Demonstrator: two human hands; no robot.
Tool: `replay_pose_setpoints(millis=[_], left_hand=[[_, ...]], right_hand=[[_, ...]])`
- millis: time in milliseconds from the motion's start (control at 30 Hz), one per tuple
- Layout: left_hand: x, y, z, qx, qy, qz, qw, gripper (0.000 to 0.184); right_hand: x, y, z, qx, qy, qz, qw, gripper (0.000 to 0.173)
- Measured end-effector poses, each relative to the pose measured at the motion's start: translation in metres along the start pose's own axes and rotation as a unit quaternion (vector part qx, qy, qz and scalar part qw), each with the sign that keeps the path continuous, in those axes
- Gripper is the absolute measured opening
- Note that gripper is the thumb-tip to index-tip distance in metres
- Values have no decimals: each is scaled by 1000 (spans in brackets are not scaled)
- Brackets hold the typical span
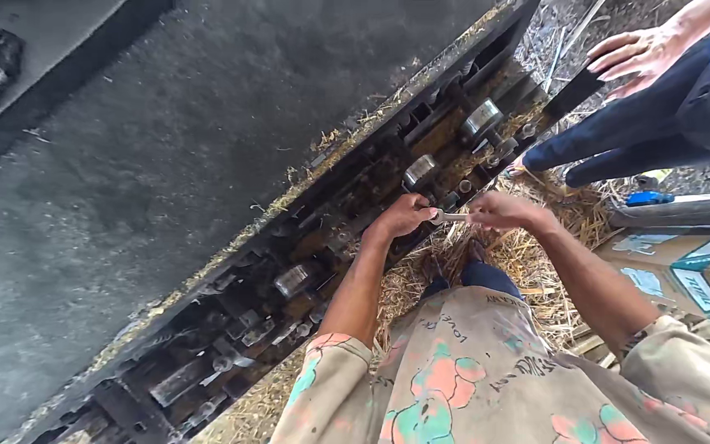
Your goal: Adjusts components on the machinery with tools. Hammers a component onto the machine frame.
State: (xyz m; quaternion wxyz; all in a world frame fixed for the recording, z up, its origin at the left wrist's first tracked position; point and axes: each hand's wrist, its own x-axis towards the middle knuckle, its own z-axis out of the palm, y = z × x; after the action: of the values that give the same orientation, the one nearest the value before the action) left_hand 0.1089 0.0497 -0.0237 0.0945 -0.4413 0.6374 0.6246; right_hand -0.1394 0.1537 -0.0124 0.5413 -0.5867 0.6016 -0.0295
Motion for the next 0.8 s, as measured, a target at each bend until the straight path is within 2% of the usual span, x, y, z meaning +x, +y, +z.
replay_pose_setpoints(millis=[133,233,300,400,533,633,700,733,800], left_hand=[[-3,6,2,9,0,-2,1000,43],[-4,6,3,24,7,-5,1000,42],[-3,5,2,14,8,-8,1000,44],[0,-2,1,-9,-1,1,1000,48],[2,1,-1,-2,-14,10,1000,44],[0,6,-2,2,-16,-1,1000,42],[-1,8,-1,-6,-16,-7,1000,42],[-1,8,-1,-6,-17,-7,1000,42],[0,6,-2,-8,-20,-4,1000,42]], right_hand=[[17,-32,-42,-212,41,-4,976,26],[4,-40,-40,-227,65,-1,972,27],[-13,-19,-16,-131,95,-11,987,26],[-26,7,58,83,128,9,988,23],[-20,-28,119,315,131,101,935,29],[-10,-64,140,450,122,111,877,30],[-4,-74,144,489,96,102,861,30],[-3,-74,140,483,74,100,867,30],[-5,-60,121,414,20,92,905,32]])
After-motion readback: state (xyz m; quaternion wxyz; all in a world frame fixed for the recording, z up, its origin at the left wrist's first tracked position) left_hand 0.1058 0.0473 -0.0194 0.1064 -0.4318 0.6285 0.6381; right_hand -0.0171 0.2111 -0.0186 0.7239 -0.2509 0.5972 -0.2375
